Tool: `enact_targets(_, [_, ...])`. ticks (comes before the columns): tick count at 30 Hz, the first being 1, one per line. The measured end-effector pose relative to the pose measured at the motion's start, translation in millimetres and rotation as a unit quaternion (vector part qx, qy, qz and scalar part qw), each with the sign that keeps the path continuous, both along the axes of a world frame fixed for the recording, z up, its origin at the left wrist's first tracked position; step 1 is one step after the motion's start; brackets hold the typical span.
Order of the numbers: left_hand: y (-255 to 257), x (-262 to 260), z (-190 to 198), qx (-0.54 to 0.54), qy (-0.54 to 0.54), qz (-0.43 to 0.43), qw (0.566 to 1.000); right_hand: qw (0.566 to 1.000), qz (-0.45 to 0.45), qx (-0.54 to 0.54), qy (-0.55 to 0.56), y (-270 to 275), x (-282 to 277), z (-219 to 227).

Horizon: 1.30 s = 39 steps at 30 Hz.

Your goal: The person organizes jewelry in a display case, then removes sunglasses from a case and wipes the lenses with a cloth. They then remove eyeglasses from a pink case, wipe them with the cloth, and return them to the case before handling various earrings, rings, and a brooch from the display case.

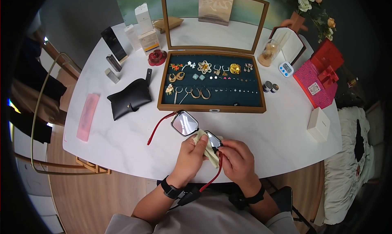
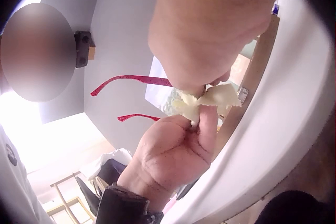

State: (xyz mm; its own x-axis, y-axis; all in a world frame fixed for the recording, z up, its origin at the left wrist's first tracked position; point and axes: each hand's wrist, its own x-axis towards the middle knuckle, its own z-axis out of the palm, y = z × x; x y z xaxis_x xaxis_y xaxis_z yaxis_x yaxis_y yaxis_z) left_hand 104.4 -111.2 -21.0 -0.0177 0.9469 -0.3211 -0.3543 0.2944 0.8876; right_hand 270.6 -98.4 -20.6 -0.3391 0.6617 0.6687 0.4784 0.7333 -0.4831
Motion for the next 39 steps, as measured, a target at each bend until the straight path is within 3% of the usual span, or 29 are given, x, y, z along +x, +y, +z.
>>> enact_targets(11, [-1,-14,-1,0.043,-0.097,-0.109,0.988,1.000,-0.014,-0.013,0.006,5,7,1])
enact_targets(18, [3,-11,5,0.047,-0.126,-0.124,0.983,1.000,-0.013,-0.005,0.006,6,8,2])
enact_targets(39, [1,16,-6,0.076,-0.070,0.029,0.994,0.999,0.005,0.032,-0.009,2,2,1])
